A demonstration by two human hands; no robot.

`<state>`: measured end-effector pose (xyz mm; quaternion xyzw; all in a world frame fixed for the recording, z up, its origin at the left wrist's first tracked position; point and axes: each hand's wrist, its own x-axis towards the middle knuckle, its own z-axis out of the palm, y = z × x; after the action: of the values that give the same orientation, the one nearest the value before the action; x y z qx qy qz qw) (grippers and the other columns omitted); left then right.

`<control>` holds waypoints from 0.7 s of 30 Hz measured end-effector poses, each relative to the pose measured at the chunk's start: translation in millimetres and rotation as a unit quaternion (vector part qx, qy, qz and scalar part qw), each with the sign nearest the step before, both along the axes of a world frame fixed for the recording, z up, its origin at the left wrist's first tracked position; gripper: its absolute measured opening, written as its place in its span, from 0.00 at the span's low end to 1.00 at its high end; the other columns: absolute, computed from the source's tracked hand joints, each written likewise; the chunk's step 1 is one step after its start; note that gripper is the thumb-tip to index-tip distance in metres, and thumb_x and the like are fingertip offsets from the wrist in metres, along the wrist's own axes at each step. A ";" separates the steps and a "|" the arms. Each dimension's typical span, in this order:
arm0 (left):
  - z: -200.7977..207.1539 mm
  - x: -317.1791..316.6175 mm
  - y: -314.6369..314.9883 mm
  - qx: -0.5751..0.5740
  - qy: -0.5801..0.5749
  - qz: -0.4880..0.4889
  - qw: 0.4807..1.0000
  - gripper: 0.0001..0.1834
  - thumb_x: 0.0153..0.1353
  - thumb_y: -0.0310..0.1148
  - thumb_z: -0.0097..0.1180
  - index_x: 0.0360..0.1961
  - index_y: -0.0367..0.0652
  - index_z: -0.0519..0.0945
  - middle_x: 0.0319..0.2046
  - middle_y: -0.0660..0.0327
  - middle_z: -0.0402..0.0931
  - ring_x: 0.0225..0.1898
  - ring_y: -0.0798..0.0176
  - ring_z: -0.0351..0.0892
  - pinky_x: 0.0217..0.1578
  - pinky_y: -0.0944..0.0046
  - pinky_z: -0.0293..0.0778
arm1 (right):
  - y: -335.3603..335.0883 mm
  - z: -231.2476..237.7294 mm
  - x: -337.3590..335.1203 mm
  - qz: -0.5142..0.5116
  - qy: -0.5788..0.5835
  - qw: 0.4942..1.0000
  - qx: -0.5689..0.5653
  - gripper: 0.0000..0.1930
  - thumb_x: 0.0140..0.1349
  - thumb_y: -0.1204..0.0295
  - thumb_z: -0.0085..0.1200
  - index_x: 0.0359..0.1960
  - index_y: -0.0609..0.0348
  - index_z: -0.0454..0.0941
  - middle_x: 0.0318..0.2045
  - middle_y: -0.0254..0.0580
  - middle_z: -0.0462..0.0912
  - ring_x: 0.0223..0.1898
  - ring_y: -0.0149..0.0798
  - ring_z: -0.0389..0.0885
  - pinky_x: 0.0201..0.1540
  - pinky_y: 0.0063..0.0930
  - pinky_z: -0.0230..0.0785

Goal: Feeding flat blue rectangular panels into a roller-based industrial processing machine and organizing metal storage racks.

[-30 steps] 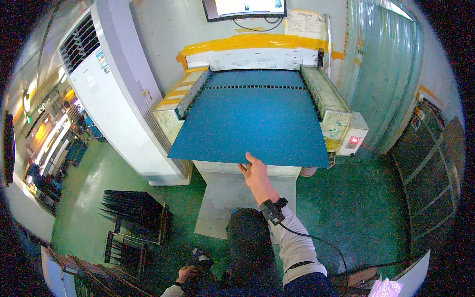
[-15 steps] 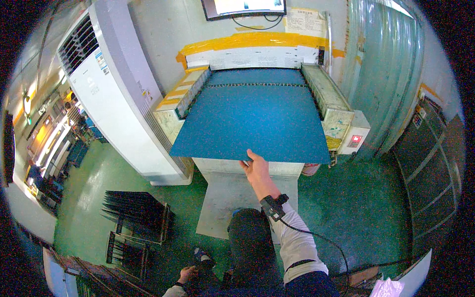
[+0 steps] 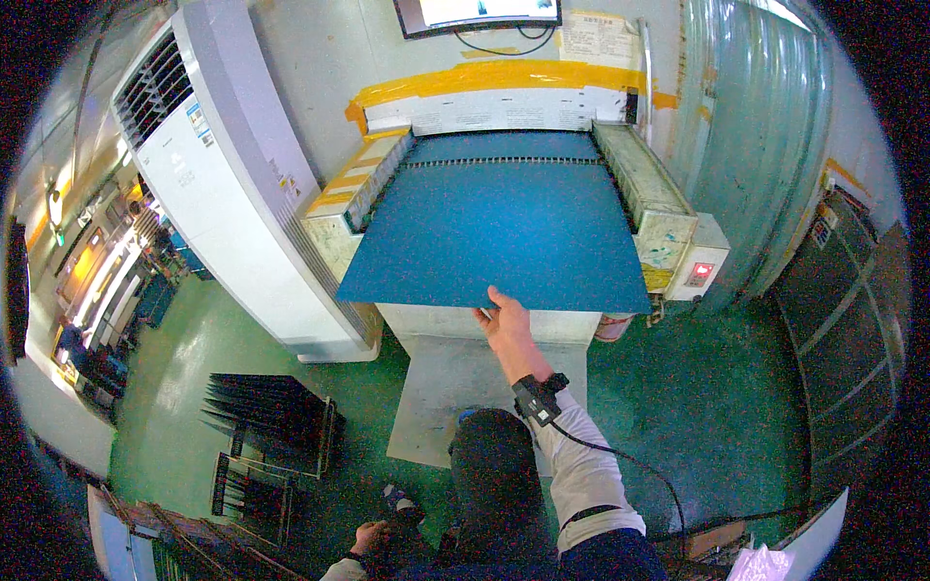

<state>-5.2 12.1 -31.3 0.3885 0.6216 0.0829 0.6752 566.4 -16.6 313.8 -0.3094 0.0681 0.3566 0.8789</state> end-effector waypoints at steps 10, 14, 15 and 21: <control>6.3 3.8 -2.0 -0.007 0.010 -0.013 1.000 0.14 0.58 0.34 0.61 0.39 0.33 0.78 0.29 0.55 0.81 0.25 0.60 0.80 0.25 0.63 0.76 | 7.4 -2.3 10.5 0.004 0.004 1.000 0.010 0.11 0.61 0.75 0.55 0.43 0.56 0.69 0.41 0.39 0.73 0.42 0.40 0.73 0.47 0.42 0.71; 27.5 17.9 -6.8 0.006 0.031 -0.028 0.999 0.14 0.59 0.35 0.60 0.39 0.34 0.78 0.29 0.55 0.80 0.24 0.61 0.79 0.24 0.63 0.75 | 4.9 -4.8 18.2 0.003 -0.003 1.000 0.007 0.10 0.61 0.74 0.55 0.42 0.56 0.69 0.40 0.39 0.74 0.42 0.40 0.73 0.46 0.41 0.72; 30.2 17.3 -7.3 0.002 0.031 -0.027 0.999 0.14 0.59 0.34 0.60 0.40 0.34 0.78 0.29 0.55 0.80 0.24 0.61 0.79 0.24 0.64 0.75 | 6.8 -3.1 16.7 0.005 -0.008 1.000 0.008 0.10 0.60 0.74 0.56 0.42 0.56 0.69 0.40 0.39 0.74 0.41 0.40 0.73 0.45 0.42 0.73; 35.6 15.8 -6.5 -0.013 0.040 -0.039 0.998 0.14 0.60 0.34 0.59 0.41 0.34 0.77 0.29 0.55 0.80 0.24 0.61 0.79 0.24 0.65 0.75 | 10.7 1.9 16.9 0.015 -0.003 1.000 0.004 0.08 0.63 0.76 0.52 0.41 0.58 0.68 0.42 0.39 0.73 0.45 0.39 0.73 0.51 0.40 0.70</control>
<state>10.6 5.6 4.3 0.4065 0.6337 0.0328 0.6573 583.3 -5.9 315.8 -0.3074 0.0595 0.3688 0.8752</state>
